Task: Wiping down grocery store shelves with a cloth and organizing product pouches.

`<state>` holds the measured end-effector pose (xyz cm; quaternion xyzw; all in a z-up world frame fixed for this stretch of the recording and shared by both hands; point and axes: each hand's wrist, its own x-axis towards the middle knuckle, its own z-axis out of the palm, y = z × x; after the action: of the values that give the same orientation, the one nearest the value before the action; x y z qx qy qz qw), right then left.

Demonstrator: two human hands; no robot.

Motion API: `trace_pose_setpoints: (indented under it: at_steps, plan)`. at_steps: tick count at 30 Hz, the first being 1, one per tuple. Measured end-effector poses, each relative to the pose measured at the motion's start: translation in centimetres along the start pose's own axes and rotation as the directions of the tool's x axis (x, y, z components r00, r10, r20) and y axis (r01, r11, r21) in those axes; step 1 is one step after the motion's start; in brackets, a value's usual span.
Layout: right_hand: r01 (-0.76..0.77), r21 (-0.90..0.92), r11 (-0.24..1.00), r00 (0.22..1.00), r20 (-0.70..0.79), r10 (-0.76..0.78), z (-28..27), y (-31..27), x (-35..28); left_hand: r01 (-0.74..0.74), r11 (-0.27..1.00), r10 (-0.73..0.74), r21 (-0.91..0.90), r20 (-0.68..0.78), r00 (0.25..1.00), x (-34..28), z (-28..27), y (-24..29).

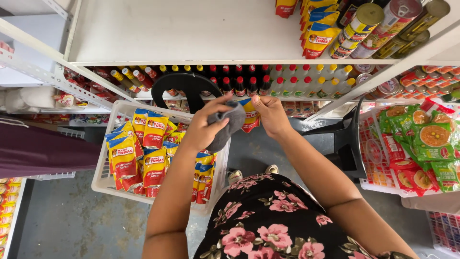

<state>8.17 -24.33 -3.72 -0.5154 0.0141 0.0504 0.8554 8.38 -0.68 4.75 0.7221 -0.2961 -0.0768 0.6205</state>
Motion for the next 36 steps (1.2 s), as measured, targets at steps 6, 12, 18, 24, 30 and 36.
trace_pose_setpoints:
  at_steps: [6, 12, 18, 24, 30, 36]
  plan:
    - [0.014, 0.143, 0.990, 0.998, 0.063, -0.023, -2.2, -0.3, 0.2, 0.139, 0.990, -0.140, 0.018, 0.032, 0.990, 3.3, 1.2, -0.6]
    - [0.019, -0.143, 0.990, 0.999, -0.036, -0.024, -4.0, -0.6, 0.5, 0.191, 0.978, -0.192, -0.079, -0.013, 0.981, 5.2, 2.4, -1.8]
    - [0.154, -0.689, 0.708, 0.964, -0.052, -0.260, -0.8, -5.8, -1.6, 0.218, 0.958, -0.233, -0.186, -0.061, 0.971, 8.4, 3.1, -3.2]
    - [0.039, -0.883, 0.468, 0.884, -0.188, -0.427, -4.6, -2.7, 0.7, -0.072, 0.996, 0.070, -0.053, -0.042, 0.997, 13.4, 4.8, -3.9]
    - [0.088, -0.804, 0.588, 0.820, -0.278, -0.501, -4.6, -4.3, 1.2, 0.092, 0.978, -0.100, -0.188, -0.032, 0.995, 20.7, 4.6, -5.6]
    - [0.063, -0.528, 0.847, 0.885, -0.363, -0.292, -8.0, -1.4, 0.7, 0.049, 0.979, -0.053, -0.199, -0.015, 0.998, 30.0, 4.7, -11.1]
